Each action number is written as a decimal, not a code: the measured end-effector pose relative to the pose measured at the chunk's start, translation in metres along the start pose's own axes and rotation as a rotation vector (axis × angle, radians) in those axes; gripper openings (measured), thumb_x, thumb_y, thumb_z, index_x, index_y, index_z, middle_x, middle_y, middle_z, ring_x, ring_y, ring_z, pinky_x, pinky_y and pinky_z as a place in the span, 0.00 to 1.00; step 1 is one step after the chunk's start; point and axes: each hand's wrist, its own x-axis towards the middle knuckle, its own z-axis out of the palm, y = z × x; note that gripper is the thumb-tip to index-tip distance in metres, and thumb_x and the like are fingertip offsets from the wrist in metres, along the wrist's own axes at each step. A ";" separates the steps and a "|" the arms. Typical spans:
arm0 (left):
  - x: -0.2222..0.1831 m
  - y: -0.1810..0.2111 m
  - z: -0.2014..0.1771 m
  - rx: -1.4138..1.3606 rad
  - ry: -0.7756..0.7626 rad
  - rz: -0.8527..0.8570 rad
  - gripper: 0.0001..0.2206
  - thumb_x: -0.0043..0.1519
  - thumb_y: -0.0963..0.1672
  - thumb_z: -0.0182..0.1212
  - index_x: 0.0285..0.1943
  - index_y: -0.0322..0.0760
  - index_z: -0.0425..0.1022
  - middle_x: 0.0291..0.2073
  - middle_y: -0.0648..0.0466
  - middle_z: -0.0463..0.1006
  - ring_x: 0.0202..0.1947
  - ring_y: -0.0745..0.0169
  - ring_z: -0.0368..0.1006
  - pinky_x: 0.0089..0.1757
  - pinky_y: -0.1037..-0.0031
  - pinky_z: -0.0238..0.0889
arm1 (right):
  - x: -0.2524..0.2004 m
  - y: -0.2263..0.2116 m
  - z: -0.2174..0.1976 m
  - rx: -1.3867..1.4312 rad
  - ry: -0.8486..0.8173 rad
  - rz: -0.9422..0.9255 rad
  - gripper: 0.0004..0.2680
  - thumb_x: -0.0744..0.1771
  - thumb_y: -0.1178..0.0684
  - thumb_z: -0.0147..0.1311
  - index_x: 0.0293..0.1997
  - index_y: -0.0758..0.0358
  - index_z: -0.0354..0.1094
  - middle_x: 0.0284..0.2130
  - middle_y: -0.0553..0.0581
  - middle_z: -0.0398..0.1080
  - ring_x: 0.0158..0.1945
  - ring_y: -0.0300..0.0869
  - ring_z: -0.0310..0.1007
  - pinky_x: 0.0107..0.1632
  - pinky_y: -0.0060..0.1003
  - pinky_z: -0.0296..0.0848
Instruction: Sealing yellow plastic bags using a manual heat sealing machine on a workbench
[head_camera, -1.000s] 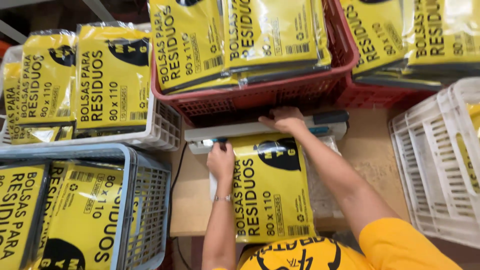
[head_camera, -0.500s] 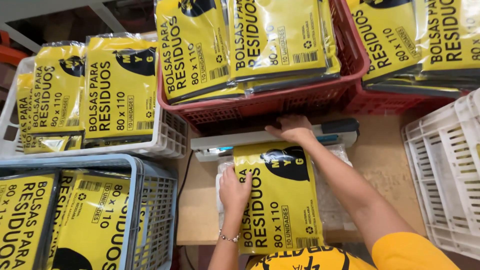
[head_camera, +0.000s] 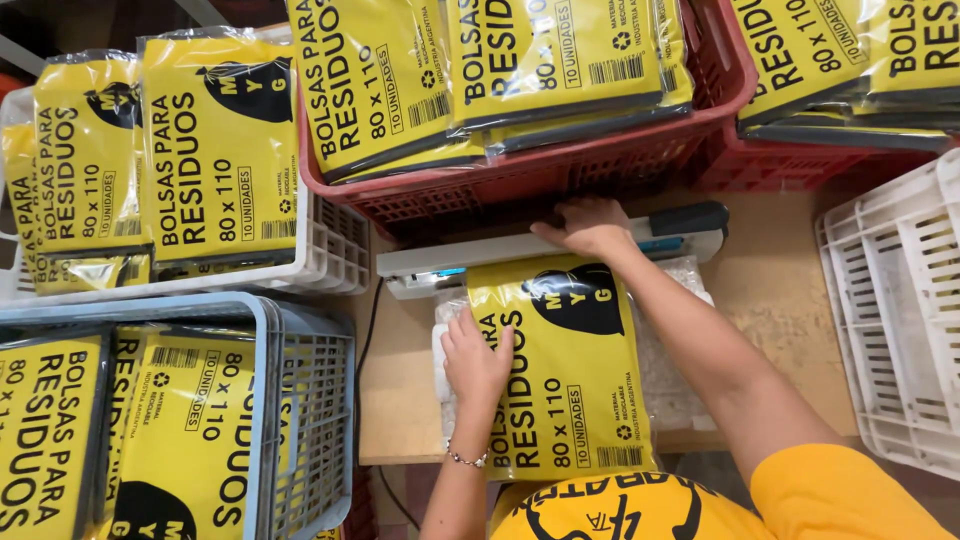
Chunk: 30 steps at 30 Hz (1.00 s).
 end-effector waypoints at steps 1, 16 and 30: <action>-0.001 0.001 -0.001 0.001 0.009 0.004 0.31 0.64 0.56 0.55 0.70 0.36 0.60 0.56 0.47 0.69 0.60 0.50 0.65 0.52 0.53 0.70 | 0.001 0.001 0.002 0.001 0.011 -0.003 0.34 0.65 0.19 0.23 0.61 0.48 0.71 0.56 0.56 0.75 0.63 0.50 0.71 0.58 0.47 0.71; 0.014 -0.010 0.020 -0.055 0.083 0.093 0.35 0.59 0.53 0.67 0.68 0.29 0.59 0.53 0.40 0.67 0.57 0.34 0.65 0.49 0.42 0.70 | 0.012 0.016 0.017 0.144 0.182 -0.034 0.25 0.68 0.22 0.31 0.55 0.44 0.72 0.47 0.59 0.77 0.58 0.57 0.74 0.57 0.54 0.70; -0.055 -0.030 -0.022 -1.133 -0.018 0.101 0.17 0.61 0.42 0.62 0.59 0.35 0.73 0.49 0.42 0.79 0.54 0.47 0.74 0.54 0.57 0.68 | -0.136 0.009 0.075 0.634 0.941 -0.558 0.15 0.68 0.47 0.58 0.61 0.58 0.68 0.51 0.57 0.69 0.59 0.52 0.67 0.65 0.47 0.63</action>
